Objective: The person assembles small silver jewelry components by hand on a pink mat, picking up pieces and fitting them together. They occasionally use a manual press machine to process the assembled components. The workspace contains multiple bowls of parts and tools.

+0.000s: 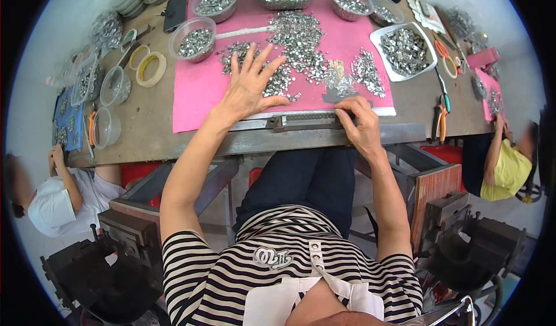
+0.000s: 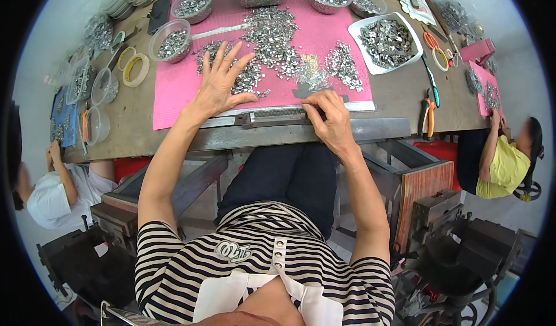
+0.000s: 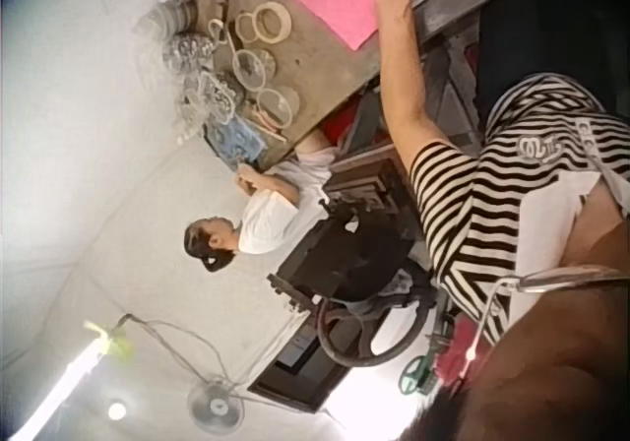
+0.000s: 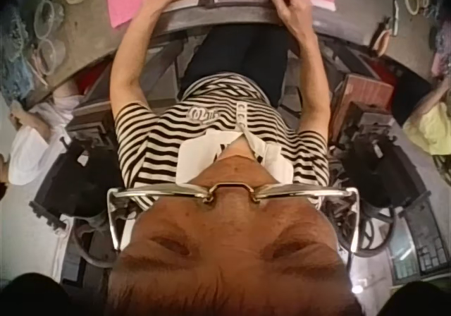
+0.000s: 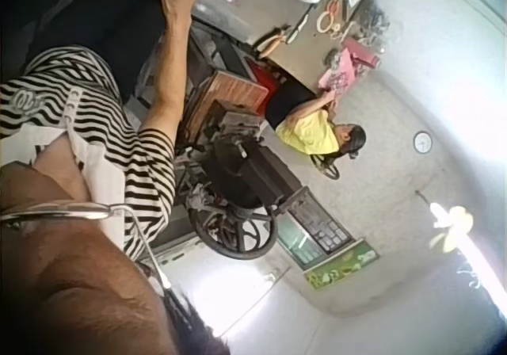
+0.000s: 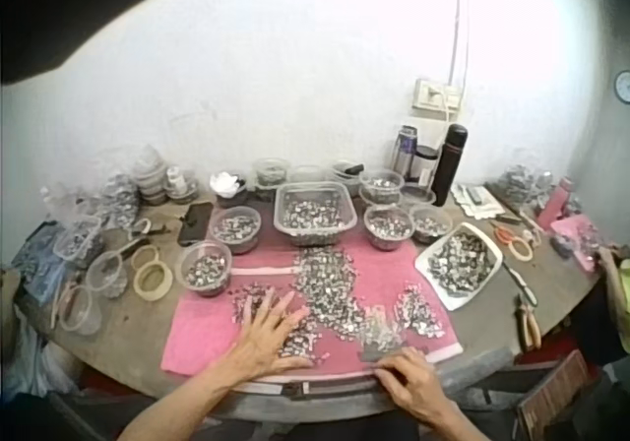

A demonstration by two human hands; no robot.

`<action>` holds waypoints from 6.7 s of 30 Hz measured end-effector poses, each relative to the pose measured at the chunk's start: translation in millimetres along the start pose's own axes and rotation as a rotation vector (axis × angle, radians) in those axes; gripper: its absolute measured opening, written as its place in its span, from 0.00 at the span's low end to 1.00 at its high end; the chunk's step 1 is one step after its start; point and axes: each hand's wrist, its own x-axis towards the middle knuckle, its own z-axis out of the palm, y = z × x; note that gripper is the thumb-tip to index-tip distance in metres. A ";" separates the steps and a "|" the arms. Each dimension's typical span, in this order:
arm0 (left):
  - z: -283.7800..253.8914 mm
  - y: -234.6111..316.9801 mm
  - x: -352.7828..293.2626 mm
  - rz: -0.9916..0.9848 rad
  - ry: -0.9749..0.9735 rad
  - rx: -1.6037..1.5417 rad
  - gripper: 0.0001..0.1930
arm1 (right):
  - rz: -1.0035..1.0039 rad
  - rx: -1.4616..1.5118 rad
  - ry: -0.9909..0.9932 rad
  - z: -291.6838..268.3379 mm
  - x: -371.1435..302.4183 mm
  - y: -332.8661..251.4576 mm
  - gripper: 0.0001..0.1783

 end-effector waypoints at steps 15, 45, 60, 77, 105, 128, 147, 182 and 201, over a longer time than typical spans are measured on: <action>20.7 -15.4 34.0 -0.006 0.078 0.001 0.44 | -0.254 -0.179 -0.233 62.5 58.5 -8.8 0.07; -15.2 49.3 -31.4 -0.235 0.154 -0.135 0.05 | -0.271 -0.243 -0.185 62.0 52.9 -13.7 0.05; -22.5 45.5 -30.2 -0.253 0.134 -0.109 0.04 | -0.190 -0.197 -0.238 49.8 48.2 -25.3 0.04; -14.8 36.0 -23.2 -0.054 0.082 -0.140 0.04 | -0.155 -0.160 -0.210 49.2 43.5 -16.2 0.03; -9.7 82.2 -41.7 -0.039 0.225 -0.281 0.06 | -0.388 -0.159 -0.204 47.6 19.8 -37.0 0.10; -1.2 56.3 -18.9 -0.216 0.179 -0.050 0.05 | -0.233 -0.281 -0.116 75.4 47.9 -23.9 0.05; -9.1 91.0 -30.9 -0.029 0.202 -0.310 0.08 | -0.292 -0.078 -0.164 41.0 15.3 -24.9 0.09; -0.9 94.6 -26.9 0.028 0.209 -0.257 0.06 | -0.224 -0.070 -0.181 28.6 14.0 -25.3 0.08; -10.1 70.3 -24.2 -0.152 0.250 -0.011 0.12 | -0.289 -0.188 -0.135 40.9 24.8 -21.4 0.13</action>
